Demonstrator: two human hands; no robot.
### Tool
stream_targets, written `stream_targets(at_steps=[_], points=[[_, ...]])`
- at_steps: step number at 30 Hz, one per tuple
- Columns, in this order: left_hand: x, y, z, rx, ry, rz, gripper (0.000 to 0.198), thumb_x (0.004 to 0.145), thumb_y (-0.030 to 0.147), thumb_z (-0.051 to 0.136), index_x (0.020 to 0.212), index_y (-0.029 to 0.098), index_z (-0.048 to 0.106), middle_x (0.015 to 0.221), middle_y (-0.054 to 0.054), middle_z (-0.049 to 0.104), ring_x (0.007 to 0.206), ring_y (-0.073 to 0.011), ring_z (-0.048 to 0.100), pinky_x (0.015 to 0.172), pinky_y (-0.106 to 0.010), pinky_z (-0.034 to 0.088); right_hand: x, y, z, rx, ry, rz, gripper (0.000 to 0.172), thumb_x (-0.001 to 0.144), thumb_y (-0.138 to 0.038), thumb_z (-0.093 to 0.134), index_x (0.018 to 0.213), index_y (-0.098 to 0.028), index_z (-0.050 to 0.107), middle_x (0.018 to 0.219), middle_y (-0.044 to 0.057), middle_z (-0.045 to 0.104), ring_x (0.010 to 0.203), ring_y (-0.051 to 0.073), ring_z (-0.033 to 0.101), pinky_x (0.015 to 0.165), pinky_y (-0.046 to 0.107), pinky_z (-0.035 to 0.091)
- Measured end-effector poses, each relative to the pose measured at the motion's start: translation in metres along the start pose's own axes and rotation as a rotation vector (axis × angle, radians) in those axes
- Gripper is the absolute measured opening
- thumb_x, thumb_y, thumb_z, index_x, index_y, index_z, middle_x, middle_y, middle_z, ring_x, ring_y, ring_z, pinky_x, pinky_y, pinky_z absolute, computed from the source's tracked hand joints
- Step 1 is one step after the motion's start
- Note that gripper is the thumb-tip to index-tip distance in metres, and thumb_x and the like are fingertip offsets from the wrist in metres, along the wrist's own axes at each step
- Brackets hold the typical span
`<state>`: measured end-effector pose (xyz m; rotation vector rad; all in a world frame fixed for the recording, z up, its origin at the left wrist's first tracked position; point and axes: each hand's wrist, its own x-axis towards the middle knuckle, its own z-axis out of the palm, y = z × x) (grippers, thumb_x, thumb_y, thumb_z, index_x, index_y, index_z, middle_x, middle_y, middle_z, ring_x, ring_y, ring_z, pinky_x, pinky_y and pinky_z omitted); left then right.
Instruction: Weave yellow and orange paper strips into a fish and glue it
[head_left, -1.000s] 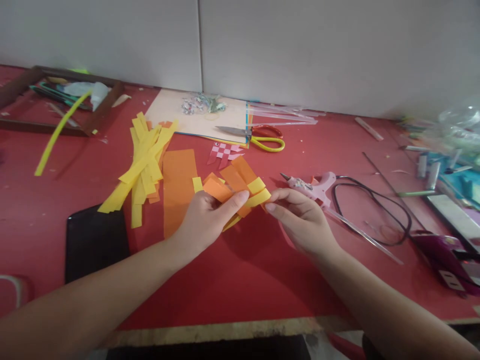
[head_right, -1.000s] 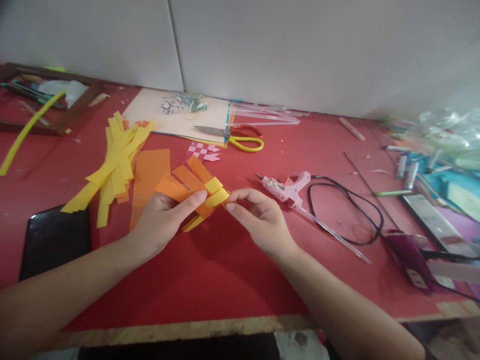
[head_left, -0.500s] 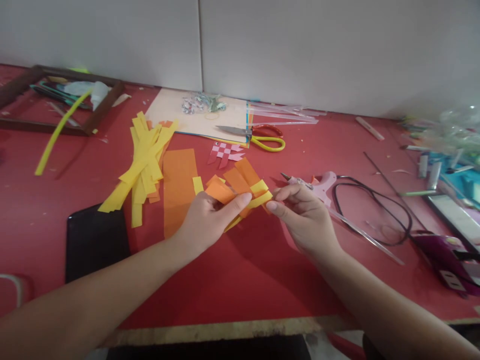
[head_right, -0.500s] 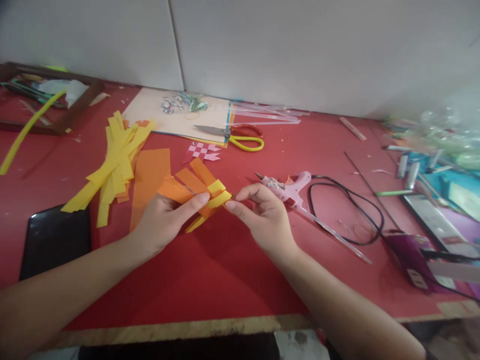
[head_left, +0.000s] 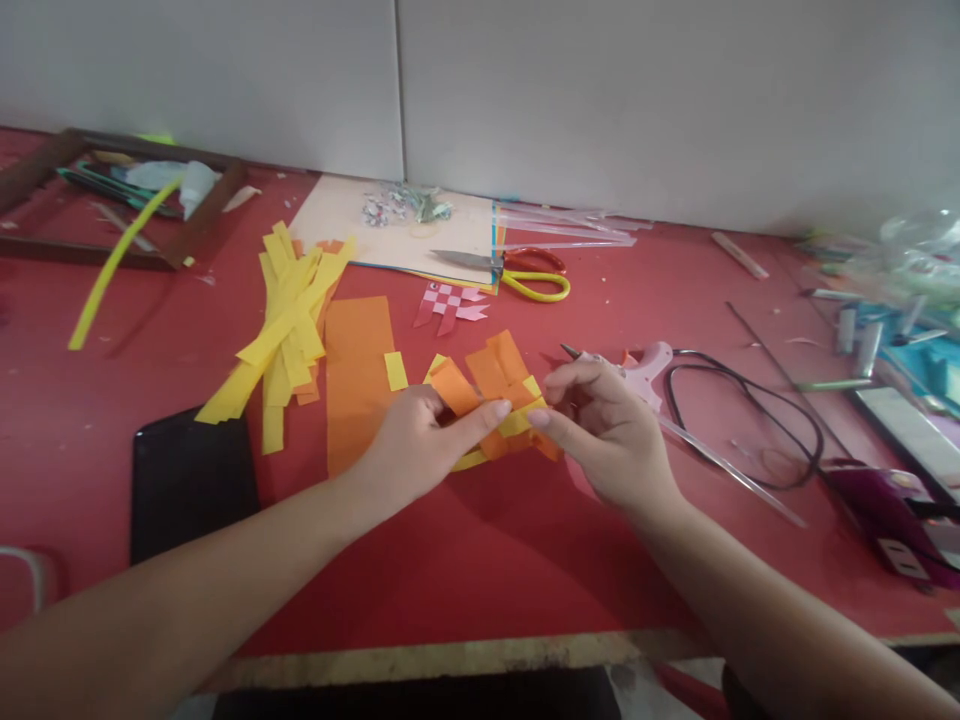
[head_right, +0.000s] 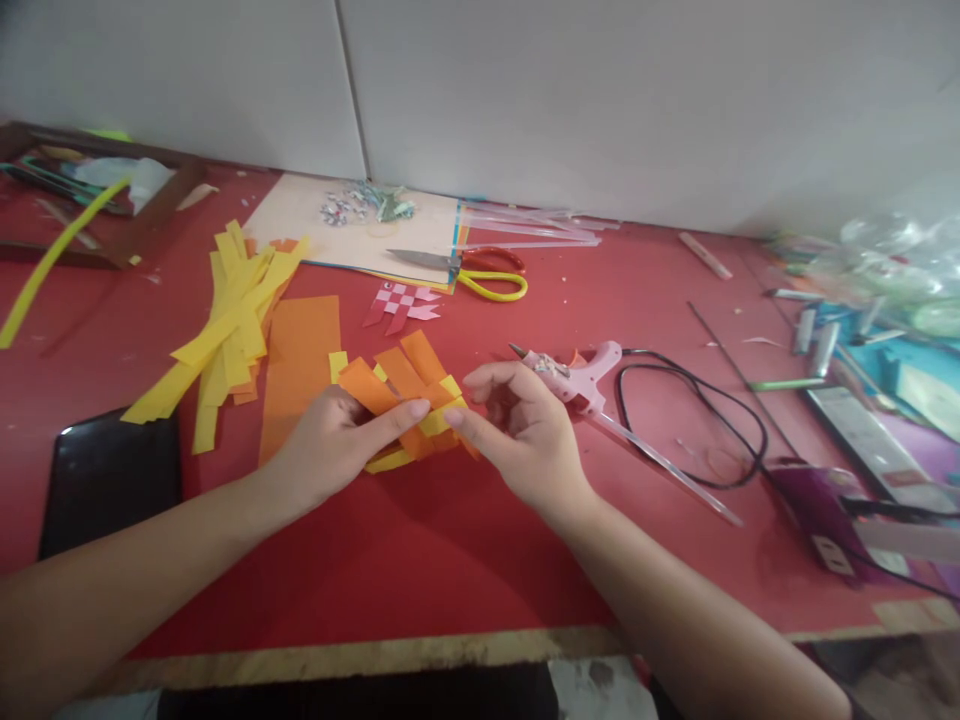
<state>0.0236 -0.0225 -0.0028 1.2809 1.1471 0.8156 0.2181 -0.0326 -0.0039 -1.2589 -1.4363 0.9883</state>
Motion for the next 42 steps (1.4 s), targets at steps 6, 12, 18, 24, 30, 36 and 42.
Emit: stream_targets(at_steps=[6, 12, 18, 24, 30, 36, 42], points=[[-0.0005, 0.0000, -0.0003, 0.039, -0.133, -0.005, 0.030, 0.085, 0.048, 0.064, 0.080, 0.020, 0.072, 0.079, -0.004, 0.074, 0.089, -0.0234, 0.069, 0.072, -0.030, 0.055, -0.0002, -0.0004, -0.0013, -0.028, -0.046, -0.094, 0.016, 0.082, -0.032, 0.073, 0.091, -0.027, 0.061, 0.086, 0.002, 0.058, 0.076, 0.016, 0.052, 0.069, 0.032, 0.048], [0.0000, -0.0002, 0.0016, -0.013, -0.209, 0.023, 0.027, 0.084, 0.045, 0.065, 0.095, 0.022, 0.073, 0.089, -0.004, 0.075, 0.089, -0.0221, 0.069, 0.071, -0.029, 0.054, -0.0011, 0.0004, -0.0045, -0.098, -0.184, -0.081, 0.013, 0.086, -0.028, 0.069, 0.097, -0.026, 0.063, 0.095, 0.003, 0.060, 0.083, 0.016, 0.055, 0.073, 0.031, 0.049], [-0.0004, 0.0007, 0.0007, 0.103, -0.191, -0.018, 0.028, 0.079, 0.045, 0.067, 0.066, 0.020, 0.067, 0.057, 0.000, 0.063, 0.061, -0.0184, 0.063, 0.052, -0.026, 0.046, -0.0013, 0.0013, -0.0020, -0.016, -0.157, -0.109, 0.003, 0.085, -0.025, 0.069, 0.084, -0.025, 0.067, 0.091, 0.003, 0.059, 0.086, 0.017, 0.058, 0.075, 0.031, 0.051], [-0.0006, 0.0033, 0.0006, 0.114, -0.208, 0.011, 0.030, 0.077, 0.046, 0.068, 0.061, 0.021, 0.064, 0.051, 0.001, 0.058, 0.058, -0.0183, 0.061, 0.049, -0.025, 0.043, 0.0009, 0.0050, -0.0005, 0.143, -0.052, 0.034, 0.010, 0.081, -0.031, 0.074, 0.080, -0.025, 0.066, 0.083, 0.000, 0.065, 0.079, 0.015, 0.061, 0.073, 0.030, 0.053], [-0.0010, 0.0048, 0.0014, 0.138, -0.336, -0.043, 0.031, 0.078, 0.043, 0.067, 0.060, 0.019, 0.064, 0.054, 0.001, 0.060, 0.051, -0.0147, 0.056, 0.047, -0.025, 0.041, 0.0020, 0.0022, 0.0011, 0.064, 0.035, 0.019, 0.013, 0.081, -0.033, 0.074, 0.077, -0.024, 0.065, 0.076, -0.001, 0.066, 0.071, 0.014, 0.062, 0.066, 0.028, 0.054], [-0.0006, 0.0053, 0.0003, 0.109, -0.439, -0.108, 0.023, 0.080, 0.040, 0.067, 0.079, 0.017, 0.071, 0.071, -0.001, 0.071, 0.059, -0.0150, 0.061, 0.052, -0.024, 0.045, 0.0008, -0.0002, 0.0049, 0.071, 0.106, 0.000, 0.016, 0.078, -0.030, 0.077, 0.080, -0.025, 0.062, 0.069, -0.004, 0.063, 0.062, 0.011, 0.059, 0.057, 0.025, 0.050], [0.0011, 0.0030, 0.0014, -0.118, -0.366, -0.101, 0.022, 0.082, 0.037, 0.070, 0.098, 0.022, 0.075, 0.099, -0.003, 0.077, 0.092, -0.0196, 0.071, 0.080, -0.028, 0.055, 0.0002, 0.0032, 0.0031, 0.252, 0.037, 0.112, 0.032, 0.081, -0.041, 0.074, 0.104, -0.029, 0.057, 0.076, -0.003, 0.064, 0.068, 0.013, 0.061, 0.062, 0.027, 0.050]])
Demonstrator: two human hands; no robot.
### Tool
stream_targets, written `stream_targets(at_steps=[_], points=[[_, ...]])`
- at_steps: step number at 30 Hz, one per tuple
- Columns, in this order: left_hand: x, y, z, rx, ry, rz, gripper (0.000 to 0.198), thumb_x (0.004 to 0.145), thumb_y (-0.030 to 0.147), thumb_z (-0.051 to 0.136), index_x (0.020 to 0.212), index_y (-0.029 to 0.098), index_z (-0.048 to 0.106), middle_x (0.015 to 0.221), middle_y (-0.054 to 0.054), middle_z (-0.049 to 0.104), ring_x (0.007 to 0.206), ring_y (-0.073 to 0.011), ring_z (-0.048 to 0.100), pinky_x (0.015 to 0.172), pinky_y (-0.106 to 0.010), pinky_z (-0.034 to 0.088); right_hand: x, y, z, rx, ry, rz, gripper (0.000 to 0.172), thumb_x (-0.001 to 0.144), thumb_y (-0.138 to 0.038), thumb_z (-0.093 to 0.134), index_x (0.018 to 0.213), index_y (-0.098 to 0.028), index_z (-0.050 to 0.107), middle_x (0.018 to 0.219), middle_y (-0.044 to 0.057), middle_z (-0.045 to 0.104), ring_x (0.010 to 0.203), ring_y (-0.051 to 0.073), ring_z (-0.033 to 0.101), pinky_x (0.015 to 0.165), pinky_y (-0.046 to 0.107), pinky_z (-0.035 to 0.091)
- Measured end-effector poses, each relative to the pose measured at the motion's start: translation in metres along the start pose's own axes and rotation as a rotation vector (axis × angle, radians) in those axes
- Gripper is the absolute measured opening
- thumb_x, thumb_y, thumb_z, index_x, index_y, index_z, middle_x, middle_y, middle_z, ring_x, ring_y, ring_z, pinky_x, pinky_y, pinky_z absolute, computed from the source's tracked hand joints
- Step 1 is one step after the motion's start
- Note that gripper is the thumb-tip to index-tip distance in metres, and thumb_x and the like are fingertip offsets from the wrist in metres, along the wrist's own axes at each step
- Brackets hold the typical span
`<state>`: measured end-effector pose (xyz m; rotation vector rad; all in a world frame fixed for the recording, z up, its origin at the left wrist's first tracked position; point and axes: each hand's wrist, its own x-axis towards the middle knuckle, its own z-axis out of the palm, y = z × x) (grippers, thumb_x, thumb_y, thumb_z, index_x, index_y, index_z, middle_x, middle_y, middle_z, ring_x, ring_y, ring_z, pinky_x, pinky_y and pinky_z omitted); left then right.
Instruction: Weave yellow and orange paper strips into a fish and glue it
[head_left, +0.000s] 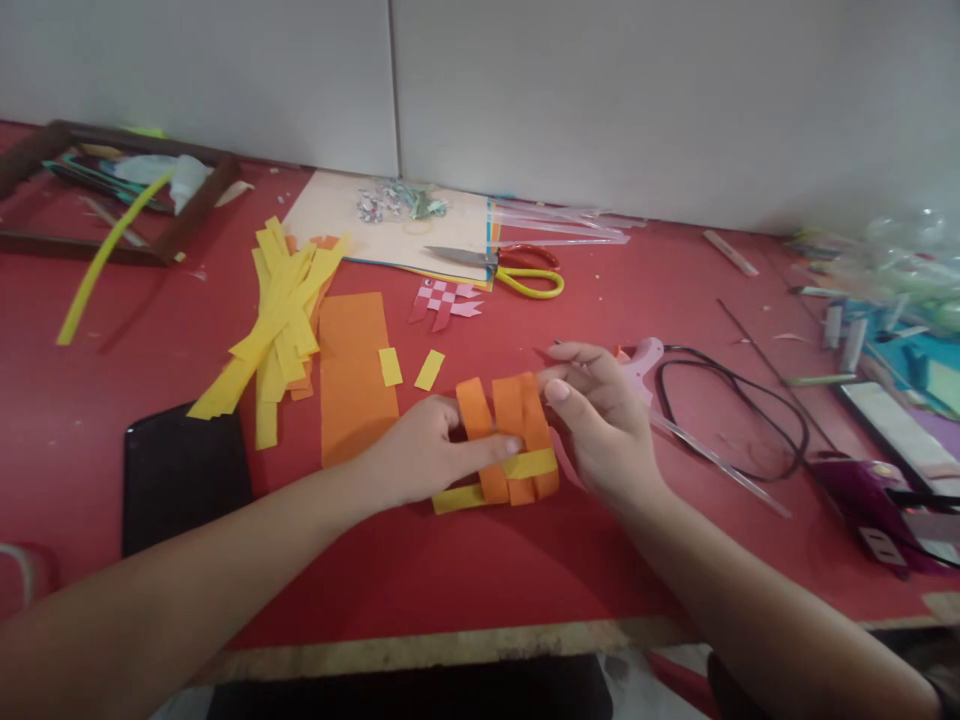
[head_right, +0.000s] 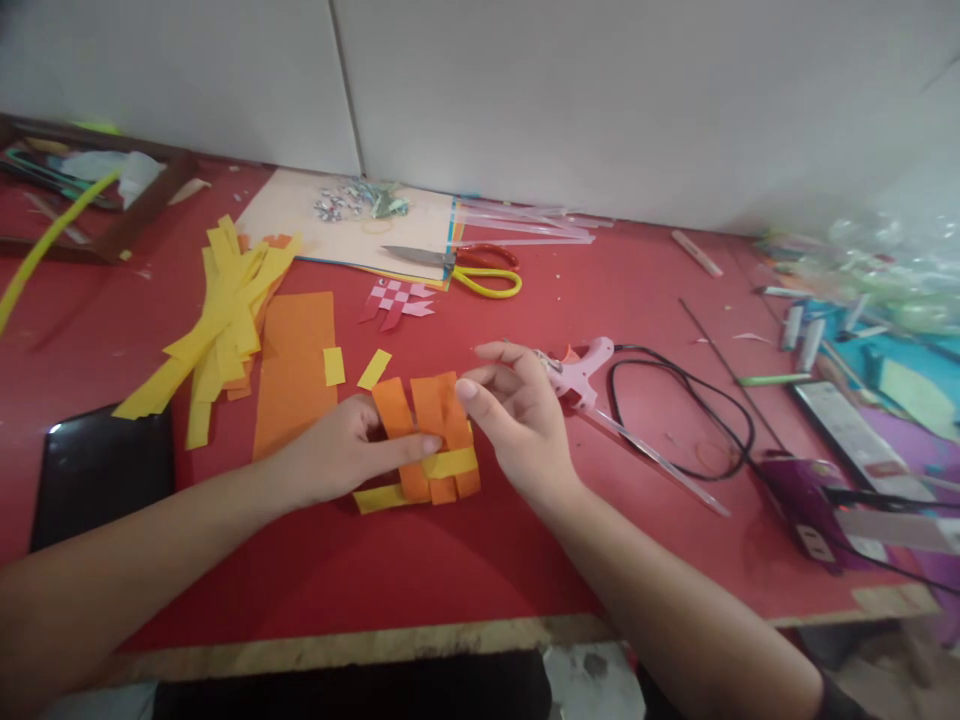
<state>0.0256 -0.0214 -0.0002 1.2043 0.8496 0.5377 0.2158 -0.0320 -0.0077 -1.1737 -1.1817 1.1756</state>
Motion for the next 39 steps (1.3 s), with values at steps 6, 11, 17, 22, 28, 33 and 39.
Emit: stream_targets(at_steps=[6, 11, 17, 22, 28, 33, 39], points=[[0.0029, -0.0027, -0.0019, -0.296, 0.270, -0.120, 0.035, 0.074, 0.046, 0.078, 0.101, 0.023, 0.075, 0.103, -0.005, 0.076, 0.087, -0.0177, 0.072, 0.071, -0.024, 0.056, -0.0009, 0.0007, 0.0004, 0.014, -0.099, 0.086, 0.030, 0.079, -0.043, 0.076, 0.099, -0.025, 0.062, 0.086, 0.001, 0.066, 0.079, 0.014, 0.064, 0.066, 0.025, 0.053], [0.0030, -0.0016, -0.0015, -0.339, 0.254, -0.095, 0.036, 0.075, 0.045, 0.078, 0.101, 0.022, 0.074, 0.100, -0.005, 0.076, 0.087, -0.0189, 0.071, 0.071, -0.026, 0.057, -0.0007, -0.0001, 0.0029, -0.061, -0.065, 0.073, 0.026, 0.079, -0.035, 0.077, 0.097, -0.022, 0.062, 0.073, -0.003, 0.064, 0.062, 0.010, 0.061, 0.058, 0.023, 0.053], [0.0020, -0.0026, -0.0012, -0.332, 0.191, -0.074, 0.036, 0.080, 0.050, 0.072, 0.100, 0.019, 0.073, 0.099, -0.006, 0.075, 0.089, -0.0207, 0.070, 0.075, -0.029, 0.056, -0.0006, 0.0011, 0.0010, -0.056, -0.046, 0.043, 0.023, 0.080, -0.032, 0.075, 0.096, -0.022, 0.062, 0.073, -0.003, 0.065, 0.059, 0.009, 0.063, 0.056, 0.022, 0.055], [0.0031, -0.0021, -0.0026, -0.229, 0.226, 0.032, 0.042, 0.073, 0.033, 0.082, 0.110, 0.018, 0.068, 0.117, -0.007, 0.072, 0.106, -0.0231, 0.067, 0.089, -0.033, 0.054, 0.0006, 0.0021, 0.0004, -0.044, -0.034, 0.012, 0.020, 0.081, -0.030, 0.075, 0.095, -0.022, 0.063, 0.073, -0.004, 0.065, 0.059, 0.009, 0.064, 0.056, 0.022, 0.056], [0.0037, -0.0011, -0.0029, -0.212, 0.214, 0.034, 0.040, 0.074, 0.031, 0.081, 0.109, 0.017, 0.067, 0.115, -0.008, 0.073, 0.105, -0.0243, 0.068, 0.088, -0.035, 0.055, 0.0016, 0.0050, -0.0013, -0.029, -0.053, -0.004, 0.017, 0.083, -0.027, 0.073, 0.096, -0.023, 0.064, 0.074, -0.003, 0.065, 0.061, 0.009, 0.063, 0.057, 0.021, 0.056], [0.0031, -0.0010, -0.0027, -0.211, 0.229, 0.025, 0.044, 0.072, 0.033, 0.082, 0.110, 0.018, 0.067, 0.118, -0.008, 0.072, 0.107, -0.0241, 0.068, 0.090, -0.035, 0.054, 0.0010, 0.0065, -0.0024, -0.071, -0.039, -0.023, 0.016, 0.083, -0.028, 0.073, 0.097, -0.023, 0.066, 0.076, -0.002, 0.065, 0.067, 0.009, 0.063, 0.059, 0.020, 0.054], [0.0030, 0.0005, -0.0030, -0.200, 0.223, 0.023, 0.044, 0.073, 0.034, 0.081, 0.112, 0.019, 0.067, 0.121, -0.007, 0.071, 0.108, -0.0231, 0.067, 0.091, -0.033, 0.054, 0.0006, 0.0044, -0.0011, -0.075, -0.044, -0.037, 0.012, 0.084, -0.027, 0.073, 0.094, -0.024, 0.068, 0.076, -0.002, 0.066, 0.068, 0.009, 0.063, 0.060, 0.019, 0.053]])
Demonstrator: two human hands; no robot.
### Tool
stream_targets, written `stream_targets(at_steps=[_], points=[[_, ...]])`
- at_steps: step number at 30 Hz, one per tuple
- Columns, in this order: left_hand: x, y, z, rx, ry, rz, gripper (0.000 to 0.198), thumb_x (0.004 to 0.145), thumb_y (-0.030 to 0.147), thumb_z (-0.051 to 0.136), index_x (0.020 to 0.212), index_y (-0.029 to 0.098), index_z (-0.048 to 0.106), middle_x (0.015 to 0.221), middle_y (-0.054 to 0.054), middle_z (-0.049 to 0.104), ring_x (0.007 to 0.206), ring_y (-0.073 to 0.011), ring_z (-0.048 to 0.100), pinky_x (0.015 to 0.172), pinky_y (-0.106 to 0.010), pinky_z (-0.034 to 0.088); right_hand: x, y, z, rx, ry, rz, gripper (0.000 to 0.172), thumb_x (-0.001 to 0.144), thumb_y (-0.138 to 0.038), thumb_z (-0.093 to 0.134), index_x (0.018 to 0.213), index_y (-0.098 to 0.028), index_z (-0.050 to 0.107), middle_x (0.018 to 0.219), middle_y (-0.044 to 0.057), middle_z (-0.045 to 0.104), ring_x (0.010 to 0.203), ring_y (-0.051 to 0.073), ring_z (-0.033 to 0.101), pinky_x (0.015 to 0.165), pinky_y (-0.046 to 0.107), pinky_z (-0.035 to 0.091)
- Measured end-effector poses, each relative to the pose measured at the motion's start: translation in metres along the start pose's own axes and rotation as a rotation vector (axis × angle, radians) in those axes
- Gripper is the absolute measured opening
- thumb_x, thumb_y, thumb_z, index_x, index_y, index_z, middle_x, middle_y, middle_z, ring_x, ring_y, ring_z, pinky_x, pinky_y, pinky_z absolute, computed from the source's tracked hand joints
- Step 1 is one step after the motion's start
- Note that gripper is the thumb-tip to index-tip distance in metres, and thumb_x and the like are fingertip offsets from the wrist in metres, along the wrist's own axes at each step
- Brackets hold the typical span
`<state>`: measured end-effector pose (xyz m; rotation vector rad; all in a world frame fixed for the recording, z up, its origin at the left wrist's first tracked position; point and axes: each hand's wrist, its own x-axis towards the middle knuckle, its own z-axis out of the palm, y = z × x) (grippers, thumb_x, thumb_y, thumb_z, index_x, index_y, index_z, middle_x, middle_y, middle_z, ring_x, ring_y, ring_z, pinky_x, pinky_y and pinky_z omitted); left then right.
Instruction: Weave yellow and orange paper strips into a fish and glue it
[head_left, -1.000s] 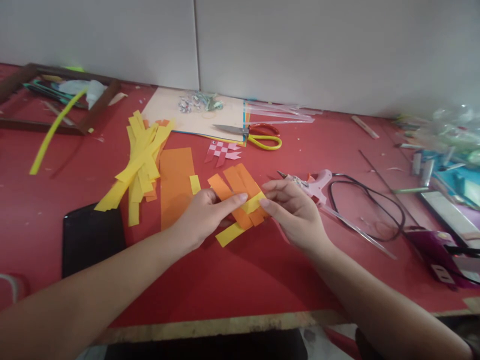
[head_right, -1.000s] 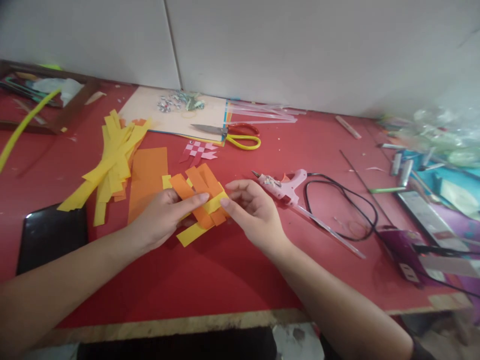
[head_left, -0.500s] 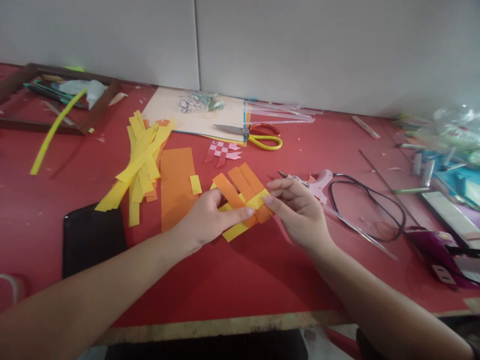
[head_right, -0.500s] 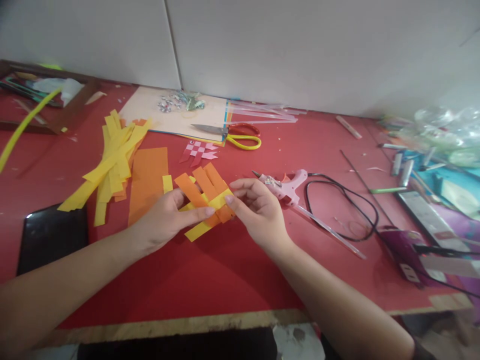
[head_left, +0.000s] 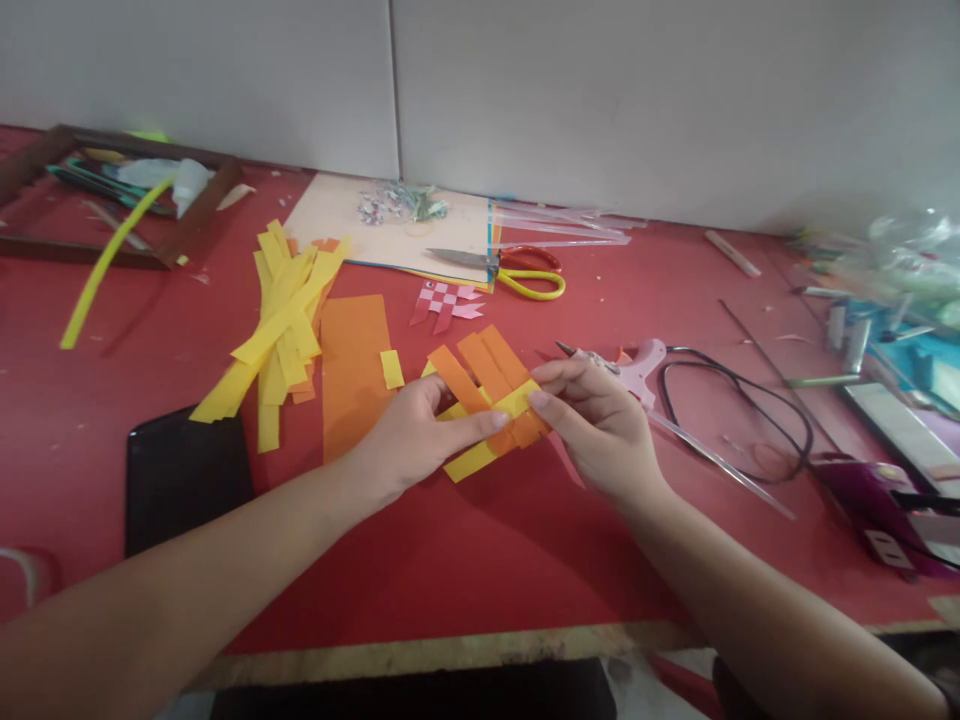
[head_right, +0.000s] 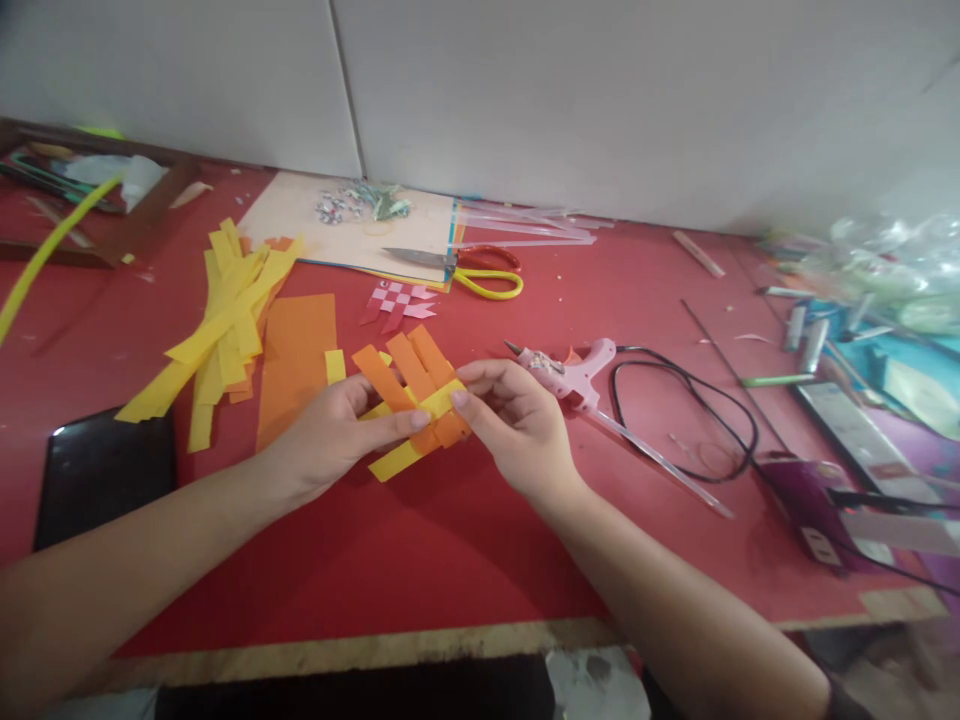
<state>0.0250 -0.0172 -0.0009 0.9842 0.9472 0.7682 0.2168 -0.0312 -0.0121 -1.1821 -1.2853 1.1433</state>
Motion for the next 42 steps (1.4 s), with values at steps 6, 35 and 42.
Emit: stream_targets(at_steps=[6, 35, 42], points=[[-0.0004, -0.0002, -0.0012, 0.009, -0.054, 0.001, 0.040, 0.073, 0.034, 0.081, 0.109, 0.020, 0.070, 0.116, -0.007, 0.073, 0.106, -0.0243, 0.068, 0.087, -0.034, 0.055, -0.0016, -0.0027, 0.0007, -0.046, -0.004, -0.022, 0.011, 0.084, -0.028, 0.072, 0.094, -0.023, 0.069, 0.077, -0.001, 0.067, 0.070, 0.010, 0.064, 0.063, 0.021, 0.054], [-0.0022, -0.0043, 0.0027, -0.048, 0.045, 0.065, 0.036, 0.076, 0.034, 0.080, 0.106, 0.018, 0.071, 0.112, -0.006, 0.074, 0.104, -0.0230, 0.069, 0.087, -0.032, 0.056, -0.0028, -0.0026, 0.0085, -0.021, 0.033, 0.057, 0.030, 0.080, -0.042, 0.074, 0.093, -0.024, 0.055, 0.070, -0.003, 0.067, 0.061, 0.012, 0.065, 0.057, 0.025, 0.053], [-0.0013, -0.0044, 0.0014, -0.031, 0.081, 0.040, 0.032, 0.075, 0.037, 0.079, 0.100, 0.018, 0.074, 0.104, -0.006, 0.076, 0.097, -0.0226, 0.070, 0.081, -0.031, 0.057, -0.0033, 0.0008, 0.0088, -0.232, 0.129, -0.306, 0.024, 0.080, -0.029, 0.073, 0.095, -0.027, 0.054, 0.093, 0.002, 0.060, 0.087, 0.017, 0.063, 0.071, 0.032, 0.056]])
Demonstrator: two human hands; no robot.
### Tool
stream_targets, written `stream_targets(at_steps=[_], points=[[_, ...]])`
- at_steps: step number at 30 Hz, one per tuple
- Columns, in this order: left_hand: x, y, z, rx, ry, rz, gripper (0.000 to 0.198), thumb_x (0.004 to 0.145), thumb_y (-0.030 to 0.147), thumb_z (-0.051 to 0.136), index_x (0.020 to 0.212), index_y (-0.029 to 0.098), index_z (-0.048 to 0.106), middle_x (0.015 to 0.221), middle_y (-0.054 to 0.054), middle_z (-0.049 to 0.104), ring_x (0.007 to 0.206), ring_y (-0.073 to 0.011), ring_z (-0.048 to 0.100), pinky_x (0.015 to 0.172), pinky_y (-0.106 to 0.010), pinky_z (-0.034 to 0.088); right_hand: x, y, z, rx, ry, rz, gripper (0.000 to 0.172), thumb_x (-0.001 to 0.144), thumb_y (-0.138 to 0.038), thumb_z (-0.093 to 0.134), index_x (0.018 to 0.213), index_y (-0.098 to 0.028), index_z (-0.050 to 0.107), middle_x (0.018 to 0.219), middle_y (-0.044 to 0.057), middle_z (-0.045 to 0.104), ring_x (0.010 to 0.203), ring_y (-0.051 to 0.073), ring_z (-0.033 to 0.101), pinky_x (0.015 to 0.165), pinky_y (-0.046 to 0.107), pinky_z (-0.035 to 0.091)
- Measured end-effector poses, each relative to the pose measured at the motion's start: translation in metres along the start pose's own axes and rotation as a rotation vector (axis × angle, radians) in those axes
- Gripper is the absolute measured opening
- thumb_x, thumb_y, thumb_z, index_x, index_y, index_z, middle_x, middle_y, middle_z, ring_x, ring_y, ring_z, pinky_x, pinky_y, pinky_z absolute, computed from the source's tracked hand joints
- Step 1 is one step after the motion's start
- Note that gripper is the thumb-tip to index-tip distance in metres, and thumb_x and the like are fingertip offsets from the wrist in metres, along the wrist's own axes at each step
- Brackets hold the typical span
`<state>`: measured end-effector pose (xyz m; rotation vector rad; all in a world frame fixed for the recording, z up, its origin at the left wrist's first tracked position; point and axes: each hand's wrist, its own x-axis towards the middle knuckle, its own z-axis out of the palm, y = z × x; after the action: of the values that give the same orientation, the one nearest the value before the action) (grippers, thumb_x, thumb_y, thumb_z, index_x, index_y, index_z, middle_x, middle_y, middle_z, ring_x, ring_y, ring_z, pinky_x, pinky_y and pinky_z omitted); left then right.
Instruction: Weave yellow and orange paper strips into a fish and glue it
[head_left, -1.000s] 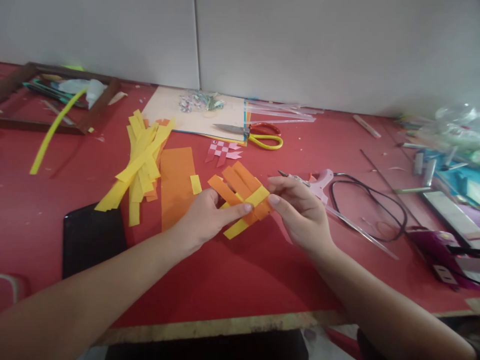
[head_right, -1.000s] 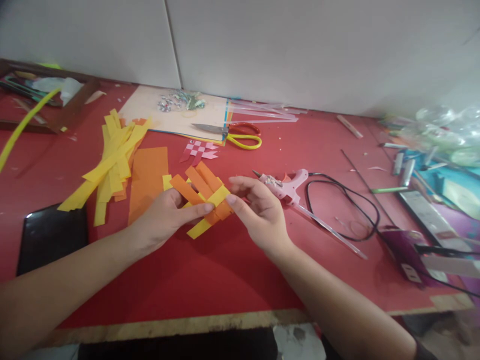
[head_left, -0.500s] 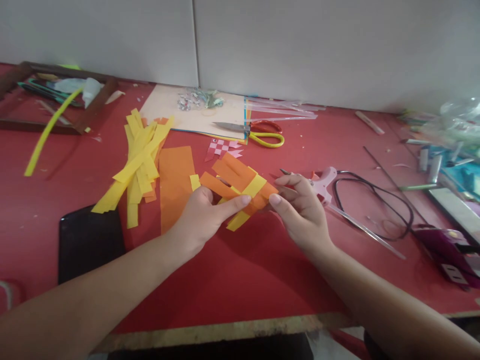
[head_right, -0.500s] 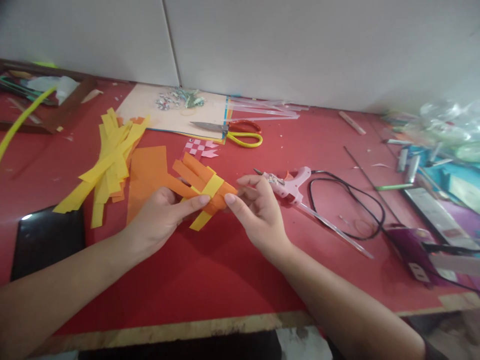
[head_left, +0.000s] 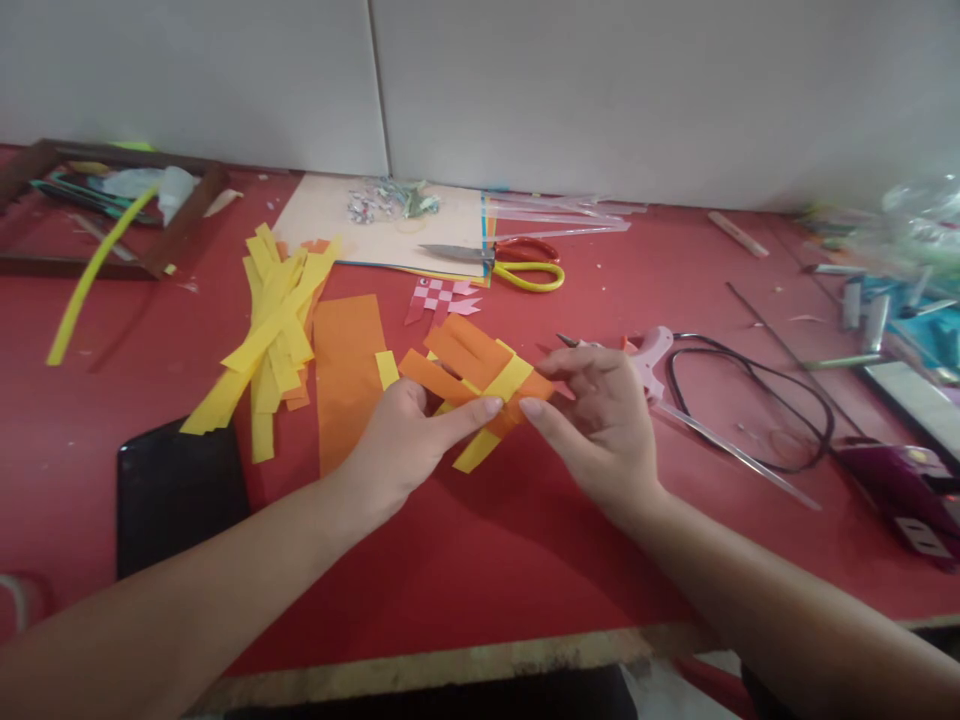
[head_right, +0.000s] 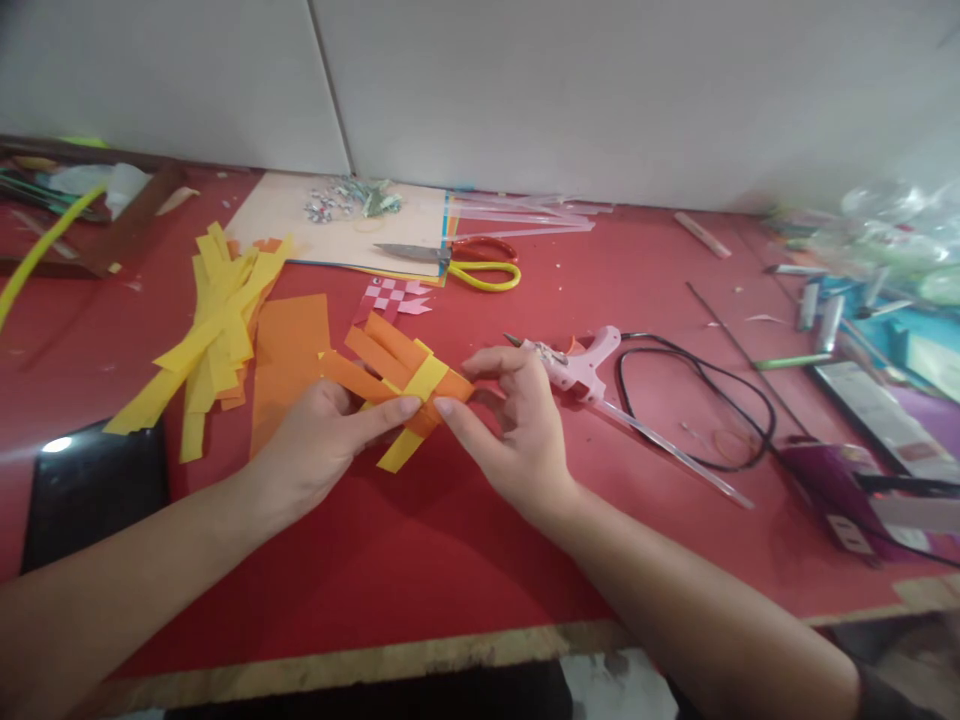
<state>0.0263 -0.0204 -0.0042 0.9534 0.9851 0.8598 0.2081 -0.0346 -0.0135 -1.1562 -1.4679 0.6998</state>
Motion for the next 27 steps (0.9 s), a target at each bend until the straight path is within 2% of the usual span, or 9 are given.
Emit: stream_targets(at_steps=[4, 7, 10, 18, 22, 24, 27], points=[[0.0006, -0.0019, -0.0014, 0.046, 0.086, -0.047, 0.036, 0.072, 0.044, 0.081, 0.096, 0.018, 0.075, 0.099, -0.007, 0.077, 0.092, -0.0240, 0.071, 0.076, -0.033, 0.057, 0.0016, -0.0003, -0.0037, -0.374, 0.008, -0.322, 0.012, 0.082, -0.022, 0.070, 0.087, -0.026, 0.060, 0.086, 0.004, 0.059, 0.085, 0.021, 0.059, 0.079, 0.042, 0.052], [0.0011, -0.0033, -0.0017, 0.036, 0.065, -0.014, 0.037, 0.072, 0.043, 0.080, 0.100, 0.018, 0.075, 0.100, -0.007, 0.077, 0.097, -0.0246, 0.070, 0.083, -0.034, 0.056, 0.0018, -0.0027, -0.0050, -0.486, -0.003, -0.387, 0.009, 0.083, -0.022, 0.069, 0.089, -0.027, 0.064, 0.085, 0.004, 0.060, 0.082, 0.021, 0.059, 0.078, 0.043, 0.051], [0.0007, -0.0030, -0.0011, 0.005, 0.012, 0.028, 0.034, 0.074, 0.039, 0.079, 0.103, 0.019, 0.074, 0.106, -0.006, 0.076, 0.100, -0.0231, 0.070, 0.088, -0.034, 0.055, 0.0013, -0.0036, -0.0048, -0.516, -0.010, -0.385, 0.009, 0.083, -0.025, 0.070, 0.090, -0.027, 0.065, 0.086, 0.004, 0.060, 0.082, 0.022, 0.059, 0.078, 0.043, 0.051], [-0.0010, -0.0013, -0.0001, 0.015, 0.005, 0.031, 0.029, 0.074, 0.035, 0.080, 0.099, 0.020, 0.075, 0.104, -0.005, 0.077, 0.101, -0.0235, 0.070, 0.087, -0.033, 0.055, 0.0015, -0.0015, -0.0044, -0.520, -0.017, -0.397, 0.016, 0.079, -0.031, 0.075, 0.091, -0.025, 0.066, 0.091, 0.005, 0.058, 0.087, 0.023, 0.059, 0.082, 0.044, 0.049], [0.0000, -0.0033, -0.0006, -0.013, 0.010, 0.047, 0.033, 0.074, 0.036, 0.080, 0.102, 0.019, 0.074, 0.106, -0.006, 0.076, 0.102, -0.0237, 0.069, 0.088, -0.034, 0.054, 0.0001, 0.0006, -0.0040, -0.480, -0.017, -0.373, 0.016, 0.083, -0.023, 0.070, 0.097, -0.025, 0.063, 0.092, 0.006, 0.061, 0.091, 0.024, 0.059, 0.084, 0.045, 0.050], [-0.0002, -0.0035, -0.0011, 0.003, 0.016, 0.022, 0.033, 0.074, 0.038, 0.080, 0.100, 0.019, 0.074, 0.104, -0.007, 0.076, 0.099, -0.0239, 0.070, 0.085, -0.034, 0.055, -0.0012, 0.0018, -0.0033, -0.370, -0.023, -0.290, 0.019, 0.085, -0.020, 0.066, 0.102, -0.025, 0.061, 0.095, 0.006, 0.062, 0.091, 0.022, 0.060, 0.082, 0.042, 0.052], [-0.0012, -0.0020, -0.0011, 0.050, 0.012, 0.002, 0.033, 0.075, 0.039, 0.079, 0.100, 0.018, 0.074, 0.106, -0.007, 0.076, 0.098, -0.0247, 0.070, 0.084, -0.034, 0.056, -0.0023, 0.0014, -0.0019, -0.098, -0.045, -0.059, 0.024, 0.087, -0.025, 0.066, 0.109, -0.026, 0.058, 0.101, 0.006, 0.064, 0.093, 0.019, 0.063, 0.079, 0.036, 0.056]])
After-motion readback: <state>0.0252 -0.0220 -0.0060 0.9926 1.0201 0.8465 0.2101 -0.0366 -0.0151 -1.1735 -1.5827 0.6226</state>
